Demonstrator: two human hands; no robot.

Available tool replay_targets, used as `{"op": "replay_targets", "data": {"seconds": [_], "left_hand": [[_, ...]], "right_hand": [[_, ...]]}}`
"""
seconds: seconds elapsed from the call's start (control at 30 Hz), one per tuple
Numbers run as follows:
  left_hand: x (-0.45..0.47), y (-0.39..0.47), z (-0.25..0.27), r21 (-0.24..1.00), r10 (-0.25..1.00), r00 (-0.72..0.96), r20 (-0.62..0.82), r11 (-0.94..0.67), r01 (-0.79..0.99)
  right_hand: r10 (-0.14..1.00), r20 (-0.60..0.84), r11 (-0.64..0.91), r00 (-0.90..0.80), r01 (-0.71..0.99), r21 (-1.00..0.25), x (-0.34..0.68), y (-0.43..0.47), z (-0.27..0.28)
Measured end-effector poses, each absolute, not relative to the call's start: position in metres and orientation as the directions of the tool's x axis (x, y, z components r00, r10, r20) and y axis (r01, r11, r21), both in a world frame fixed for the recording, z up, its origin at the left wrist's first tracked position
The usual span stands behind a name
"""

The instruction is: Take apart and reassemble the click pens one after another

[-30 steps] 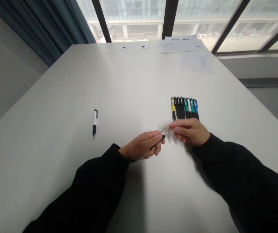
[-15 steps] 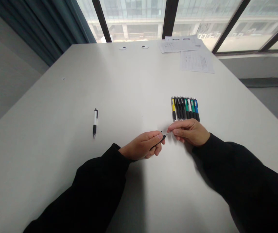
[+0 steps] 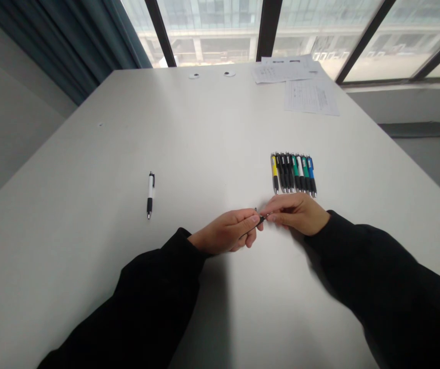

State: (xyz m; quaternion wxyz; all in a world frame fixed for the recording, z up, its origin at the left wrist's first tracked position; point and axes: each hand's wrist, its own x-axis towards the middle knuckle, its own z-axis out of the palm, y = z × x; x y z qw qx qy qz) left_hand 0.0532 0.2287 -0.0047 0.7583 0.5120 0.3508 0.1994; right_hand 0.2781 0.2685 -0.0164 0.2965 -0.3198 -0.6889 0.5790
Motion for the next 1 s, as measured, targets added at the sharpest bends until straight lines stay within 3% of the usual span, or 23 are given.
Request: {"op": "replay_targets", "data": {"seconds": [0.1,0.4,1.0], "left_hand": [[0.0533,0.2289,-0.0048,0.921,0.666,0.670,-0.329,0.382,0.072],[0.0527,0.2291,-0.0041,0.911,0.665,0.674,-0.322,0.411,0.030],[0.0530,0.2270,-0.0041,0.921,0.659,0.673,-0.336,0.381,0.087]], "right_hand": [[0.773,0.053,0.154,-0.632,0.106,-0.982,0.2772,0.2672,-0.0182],[0.830,-0.033,-0.026,-0.556,0.020,-0.999,0.2773,0.2651,-0.0165],[0.736,0.000,0.092,-0.677,0.100,-0.991,0.2758,0.2632,-0.0191]]}}
